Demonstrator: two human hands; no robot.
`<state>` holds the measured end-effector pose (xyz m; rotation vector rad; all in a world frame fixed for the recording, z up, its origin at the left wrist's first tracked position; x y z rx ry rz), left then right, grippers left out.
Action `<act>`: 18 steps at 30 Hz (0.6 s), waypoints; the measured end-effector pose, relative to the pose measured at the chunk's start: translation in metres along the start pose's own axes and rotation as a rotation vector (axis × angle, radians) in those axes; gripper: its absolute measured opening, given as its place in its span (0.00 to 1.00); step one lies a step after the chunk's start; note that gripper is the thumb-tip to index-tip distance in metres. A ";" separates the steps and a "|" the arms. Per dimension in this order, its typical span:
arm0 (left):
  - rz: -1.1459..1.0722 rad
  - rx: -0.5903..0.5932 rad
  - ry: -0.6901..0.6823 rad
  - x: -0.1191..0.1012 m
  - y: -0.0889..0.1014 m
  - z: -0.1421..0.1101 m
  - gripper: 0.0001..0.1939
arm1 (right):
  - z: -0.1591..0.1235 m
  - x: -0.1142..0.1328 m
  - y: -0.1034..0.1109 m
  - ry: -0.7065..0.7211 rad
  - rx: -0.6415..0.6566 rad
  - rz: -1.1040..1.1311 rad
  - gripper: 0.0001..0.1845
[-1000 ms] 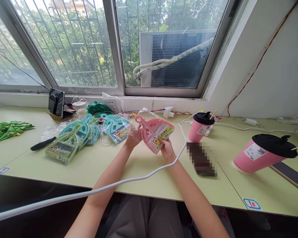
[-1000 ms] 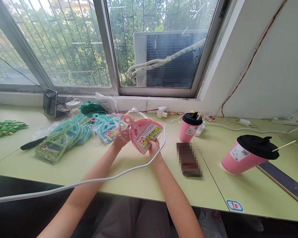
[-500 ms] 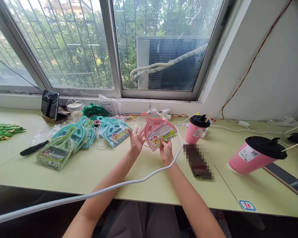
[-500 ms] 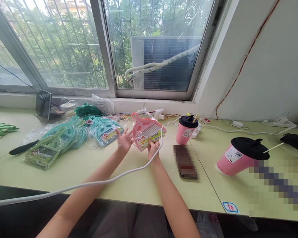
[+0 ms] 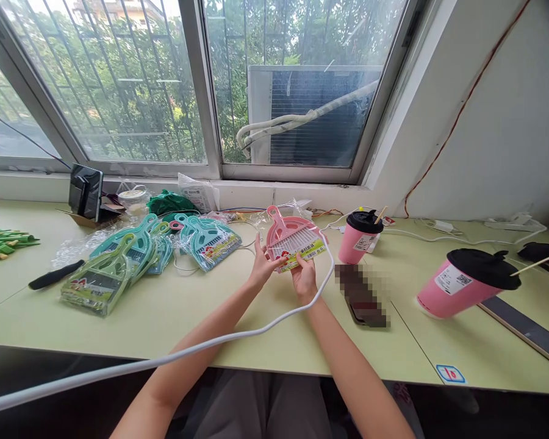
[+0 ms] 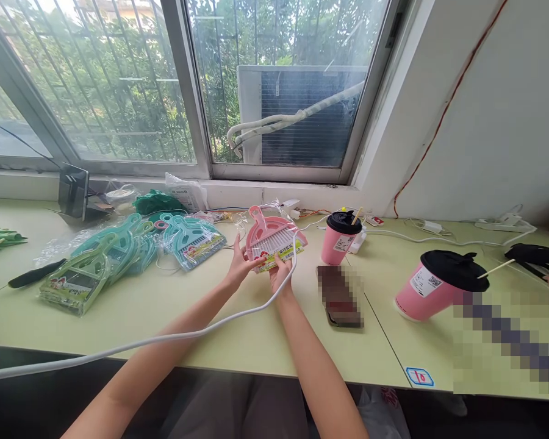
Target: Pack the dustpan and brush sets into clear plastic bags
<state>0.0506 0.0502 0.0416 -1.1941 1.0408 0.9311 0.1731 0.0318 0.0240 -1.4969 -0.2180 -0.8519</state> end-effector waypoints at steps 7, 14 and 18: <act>-0.024 -0.110 -0.097 0.009 -0.003 0.005 0.61 | -0.002 0.003 -0.004 -0.017 0.025 0.034 0.22; 0.026 -0.170 -0.212 0.017 -0.006 -0.004 0.46 | -0.004 -0.001 -0.003 -0.027 0.034 -0.014 0.22; 0.045 -0.092 -0.304 0.014 -0.015 -0.013 0.49 | -0.001 0.002 -0.002 -0.026 0.006 -0.017 0.23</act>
Point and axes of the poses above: each hand's wrist, its own z-axis towards the middle knuckle, its own y-axis out of the back of the hand, x = y × z, the point moved 3 cm from there along z, towards the middle knuckle, and after that the axes turned 5 degrees about y, right-handed, at the moved point
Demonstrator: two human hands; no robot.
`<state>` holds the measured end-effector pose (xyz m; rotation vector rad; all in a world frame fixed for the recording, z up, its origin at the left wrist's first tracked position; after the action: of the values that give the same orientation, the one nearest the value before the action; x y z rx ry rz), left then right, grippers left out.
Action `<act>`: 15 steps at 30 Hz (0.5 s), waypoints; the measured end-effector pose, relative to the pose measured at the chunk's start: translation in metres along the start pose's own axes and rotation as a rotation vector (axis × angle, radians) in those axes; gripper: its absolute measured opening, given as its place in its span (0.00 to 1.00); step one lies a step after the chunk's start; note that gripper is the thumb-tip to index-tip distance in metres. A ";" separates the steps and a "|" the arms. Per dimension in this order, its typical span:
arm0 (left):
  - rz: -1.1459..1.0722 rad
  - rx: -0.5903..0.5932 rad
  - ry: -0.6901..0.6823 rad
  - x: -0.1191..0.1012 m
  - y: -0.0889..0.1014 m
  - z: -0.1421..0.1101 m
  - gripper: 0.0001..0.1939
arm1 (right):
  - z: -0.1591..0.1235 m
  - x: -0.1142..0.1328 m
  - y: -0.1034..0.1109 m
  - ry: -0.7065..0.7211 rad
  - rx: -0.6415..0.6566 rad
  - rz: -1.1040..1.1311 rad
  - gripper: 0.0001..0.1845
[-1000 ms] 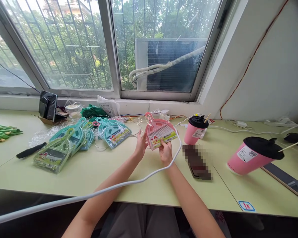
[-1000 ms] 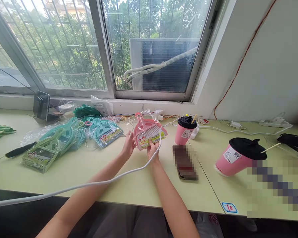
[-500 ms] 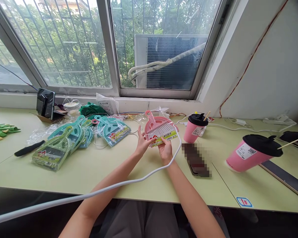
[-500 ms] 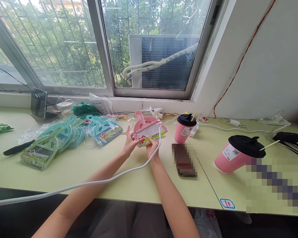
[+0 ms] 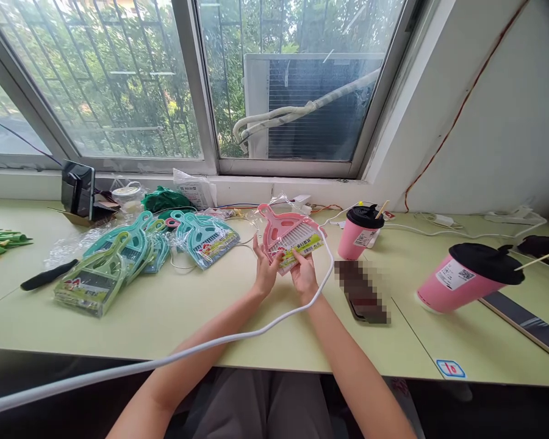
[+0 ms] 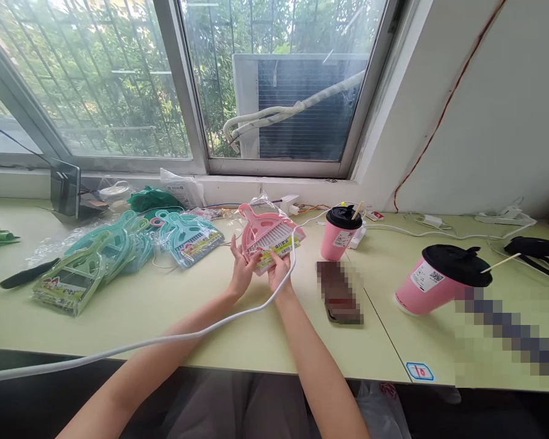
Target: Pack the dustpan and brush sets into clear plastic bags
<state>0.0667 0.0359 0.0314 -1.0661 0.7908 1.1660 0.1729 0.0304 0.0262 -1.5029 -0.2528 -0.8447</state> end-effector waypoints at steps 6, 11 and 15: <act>-0.263 0.316 0.168 -0.007 -0.006 0.005 0.56 | 0.005 0.018 0.002 0.034 -0.007 0.042 0.23; -0.588 0.164 0.298 -0.019 0.023 0.032 0.43 | 0.004 0.025 -0.002 0.005 0.083 0.038 0.23; -0.696 0.076 0.298 -0.038 0.054 0.054 0.40 | -0.004 0.010 -0.007 -0.106 0.143 0.013 0.21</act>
<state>0.0035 0.0768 0.0704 -1.3241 0.6040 0.3909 0.1741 0.0250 0.0376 -1.4159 -0.3737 -0.7221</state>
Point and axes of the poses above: each hand's wrist, its own z-axis towards the middle knuckle, its own y-axis out of the back of the hand, x = y × z, the point moved 3 cm from there along z, towards the middle knuckle, and after that the axes turned 5 degrees about y, right-handed, at the moved point
